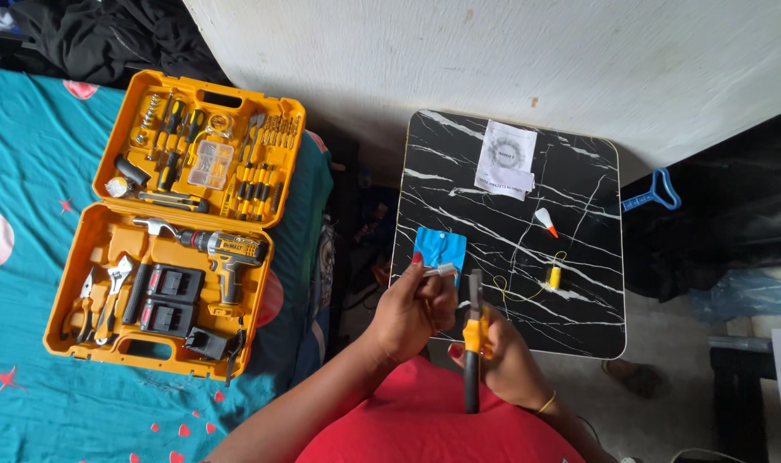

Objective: The person applies glue to a small yellow component, then uses pliers to strip the insulation from a wire. They retrieve a socket from a blue case and a hammer from a yellow toolbox, then use the hammer to tap the socket. The person continues to manipulate the wire and tools on a small table.

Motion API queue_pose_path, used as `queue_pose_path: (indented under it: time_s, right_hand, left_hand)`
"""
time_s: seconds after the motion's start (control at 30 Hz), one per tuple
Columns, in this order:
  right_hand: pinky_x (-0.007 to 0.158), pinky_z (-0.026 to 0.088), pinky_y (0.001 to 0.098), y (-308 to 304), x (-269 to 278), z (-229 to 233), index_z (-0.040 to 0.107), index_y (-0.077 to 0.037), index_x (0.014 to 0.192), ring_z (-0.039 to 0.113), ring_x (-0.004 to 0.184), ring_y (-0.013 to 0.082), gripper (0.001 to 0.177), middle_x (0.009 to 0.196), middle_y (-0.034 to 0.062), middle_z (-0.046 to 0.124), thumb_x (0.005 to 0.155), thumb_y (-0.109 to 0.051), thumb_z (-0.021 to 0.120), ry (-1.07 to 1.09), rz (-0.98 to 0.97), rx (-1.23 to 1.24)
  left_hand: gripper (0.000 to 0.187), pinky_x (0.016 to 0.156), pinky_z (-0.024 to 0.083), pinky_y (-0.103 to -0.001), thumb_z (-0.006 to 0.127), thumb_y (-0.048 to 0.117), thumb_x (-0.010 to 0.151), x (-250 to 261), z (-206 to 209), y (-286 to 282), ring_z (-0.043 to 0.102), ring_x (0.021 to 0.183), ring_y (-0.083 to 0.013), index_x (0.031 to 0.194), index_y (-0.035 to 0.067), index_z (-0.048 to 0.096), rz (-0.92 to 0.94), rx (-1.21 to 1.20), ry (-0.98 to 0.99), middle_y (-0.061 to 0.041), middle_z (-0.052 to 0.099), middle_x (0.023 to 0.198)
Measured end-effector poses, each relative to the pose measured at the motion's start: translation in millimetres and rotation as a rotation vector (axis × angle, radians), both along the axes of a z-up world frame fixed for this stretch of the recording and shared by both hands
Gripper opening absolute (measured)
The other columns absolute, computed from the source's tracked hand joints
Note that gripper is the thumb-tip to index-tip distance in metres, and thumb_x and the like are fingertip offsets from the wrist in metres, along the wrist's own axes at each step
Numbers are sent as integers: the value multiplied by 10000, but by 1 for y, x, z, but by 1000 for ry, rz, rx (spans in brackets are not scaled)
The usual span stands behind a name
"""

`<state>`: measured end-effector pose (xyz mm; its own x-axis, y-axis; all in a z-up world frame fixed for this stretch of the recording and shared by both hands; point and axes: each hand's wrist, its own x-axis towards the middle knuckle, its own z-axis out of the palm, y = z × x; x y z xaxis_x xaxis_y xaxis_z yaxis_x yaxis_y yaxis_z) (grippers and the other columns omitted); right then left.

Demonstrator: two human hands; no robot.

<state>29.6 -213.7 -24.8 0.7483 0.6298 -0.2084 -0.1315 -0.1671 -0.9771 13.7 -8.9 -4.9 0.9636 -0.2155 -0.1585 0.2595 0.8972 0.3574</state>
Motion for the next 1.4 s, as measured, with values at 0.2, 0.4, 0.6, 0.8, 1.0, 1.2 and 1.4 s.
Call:
queue_pose_path:
  time_s: [0.2,0.4,0.6,0.8,1.0,1.2,1.4]
  right_hand:
    - [723,550,271,9,-2,28,547,-68,1169,583,829,101,470,960,31,585,788,-103,819,-143,125,-373]
    - [634,497,262,8,-10,22,519,-75,1186,515,734,113,467,862,53,534,776,-40,740,193,83,-254]
    - [564,463,242,-4,-38,-33,523,-33,1155,497,740,119,432,887,52,496,757,76,649,595,-70,77]
    - [715,466,264,-42,-55,-76,508,-9,1278,584,918,170,530,1059,97,589,772,-31,664,824,-90,210]
    - [984,449,364,-47,-59,-70,455,44,1362,569,1096,238,627,1177,136,554,861,-192,749,646,126,469]
    - [1168,370,427,-53,-56,-22,356,20,1467,533,1339,324,792,1381,249,554,879,-393,690,665,138,252]
    - [1221,293,568,-43,-50,-9,197,-143,1461,432,1463,414,865,1526,268,412,892,-593,668,495,334,547]
  left_hand:
    - [442,500,216,-266,403,434,1085,-5,-10,0,256,555,-91,736,166,351,-21,139,-26,35,303,664]
    - [539,475,191,-235,411,522,1117,-9,-14,0,248,547,-61,706,178,346,-123,146,-5,65,297,652]
    - [587,442,227,-247,354,518,1113,-22,-9,-3,265,505,-64,666,139,390,-198,382,-5,56,324,620]
    - [590,489,372,-263,341,414,1139,-30,3,-17,392,509,-86,684,72,500,-148,865,-142,17,454,583]
    - [554,579,515,-295,330,410,1107,-33,24,-17,575,565,-107,816,39,621,-190,1101,-195,-18,579,608]
    - [574,568,499,-324,352,419,1110,-30,21,-18,540,575,-113,804,16,622,-187,1081,-176,-30,572,621]
    - [599,577,430,-302,352,431,1142,-29,-7,-16,416,599,-92,739,37,555,-99,973,-195,17,482,634]
